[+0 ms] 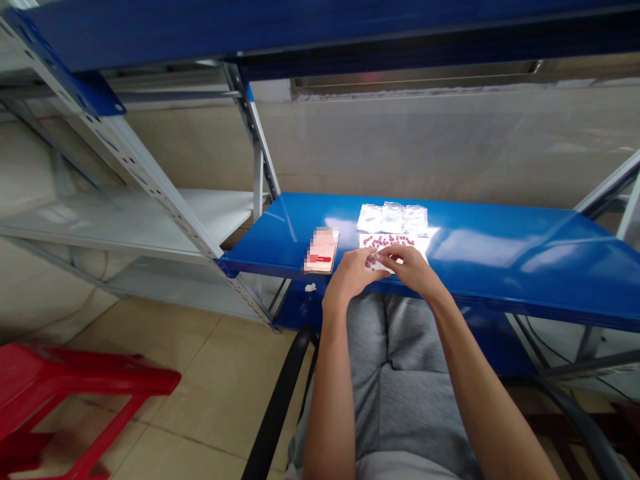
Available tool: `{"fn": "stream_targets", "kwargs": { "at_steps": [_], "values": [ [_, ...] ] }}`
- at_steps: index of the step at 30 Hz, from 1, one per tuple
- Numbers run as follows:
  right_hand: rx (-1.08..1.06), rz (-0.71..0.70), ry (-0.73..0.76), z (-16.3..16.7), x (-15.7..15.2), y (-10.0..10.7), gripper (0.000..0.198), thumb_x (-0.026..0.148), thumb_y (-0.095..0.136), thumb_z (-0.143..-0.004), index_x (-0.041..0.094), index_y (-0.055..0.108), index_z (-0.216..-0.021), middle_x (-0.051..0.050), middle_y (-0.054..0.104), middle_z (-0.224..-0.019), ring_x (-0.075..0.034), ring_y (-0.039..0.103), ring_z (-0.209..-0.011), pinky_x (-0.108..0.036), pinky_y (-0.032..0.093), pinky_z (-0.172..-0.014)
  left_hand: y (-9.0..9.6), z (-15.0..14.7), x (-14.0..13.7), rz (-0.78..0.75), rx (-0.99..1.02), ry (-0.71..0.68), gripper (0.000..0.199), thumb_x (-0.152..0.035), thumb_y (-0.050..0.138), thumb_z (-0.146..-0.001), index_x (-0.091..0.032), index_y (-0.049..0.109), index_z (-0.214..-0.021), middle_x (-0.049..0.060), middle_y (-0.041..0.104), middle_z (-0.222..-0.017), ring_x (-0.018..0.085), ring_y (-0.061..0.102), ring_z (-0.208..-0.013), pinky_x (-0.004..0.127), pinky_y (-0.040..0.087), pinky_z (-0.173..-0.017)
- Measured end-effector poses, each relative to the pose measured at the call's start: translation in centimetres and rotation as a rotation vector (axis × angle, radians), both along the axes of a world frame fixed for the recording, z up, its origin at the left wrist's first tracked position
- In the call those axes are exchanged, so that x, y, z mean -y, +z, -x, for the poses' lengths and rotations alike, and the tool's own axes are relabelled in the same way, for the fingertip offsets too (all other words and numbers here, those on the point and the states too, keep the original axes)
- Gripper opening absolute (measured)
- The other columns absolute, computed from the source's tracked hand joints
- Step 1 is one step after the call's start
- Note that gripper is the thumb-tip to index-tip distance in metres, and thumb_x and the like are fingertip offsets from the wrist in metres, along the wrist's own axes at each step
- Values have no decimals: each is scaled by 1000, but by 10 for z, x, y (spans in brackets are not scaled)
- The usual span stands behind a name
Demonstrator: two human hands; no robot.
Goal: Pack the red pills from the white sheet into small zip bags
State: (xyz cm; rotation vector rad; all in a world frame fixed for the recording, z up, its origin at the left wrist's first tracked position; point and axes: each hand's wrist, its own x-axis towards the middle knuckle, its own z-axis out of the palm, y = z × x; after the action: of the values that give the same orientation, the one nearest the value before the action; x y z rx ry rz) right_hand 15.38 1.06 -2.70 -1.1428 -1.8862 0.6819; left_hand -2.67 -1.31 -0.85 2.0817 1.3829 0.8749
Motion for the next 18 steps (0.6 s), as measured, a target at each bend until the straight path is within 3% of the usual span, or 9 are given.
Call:
{"fn": "stream_targets", "kwargs": {
  "at_steps": [7, 12, 18],
  "values": [
    [337, -27, -468, -20, -11, -12, 17, 25, 61, -90, 17, 75, -92, -10, 75, -90, -24, 65, -81, -34, 44, -76, -2, 1, -2, 14, -14, 31, 61, -38, 84, -79, -16, 68, -133, 11, 76, -114, 25, 70, -101, 34, 54, -91],
    [532, 57, -598, -11, -8, -13, 18, 34, 63, -94, 19, 73, -93, -12, 73, -103, -27, 66, -92, -33, 41, -68, -1, 2, -1, 12, -32, 41, 56, -40, 85, -78, -18, 71, -127, 11, 76, -117, 25, 71, -100, 35, 54, -92],
    [605, 70, -616, -3, -7, -11, 19, 32, 60, -95, 19, 73, -94, -14, 71, -107, -28, 66, -94, -33, 42, -68, 0, 2, 0, 28, -25, 59, 58, -38, 85, -78, -17, 69, -130, 10, 76, -117, 24, 71, -102, 34, 54, -94]
  ]
}}
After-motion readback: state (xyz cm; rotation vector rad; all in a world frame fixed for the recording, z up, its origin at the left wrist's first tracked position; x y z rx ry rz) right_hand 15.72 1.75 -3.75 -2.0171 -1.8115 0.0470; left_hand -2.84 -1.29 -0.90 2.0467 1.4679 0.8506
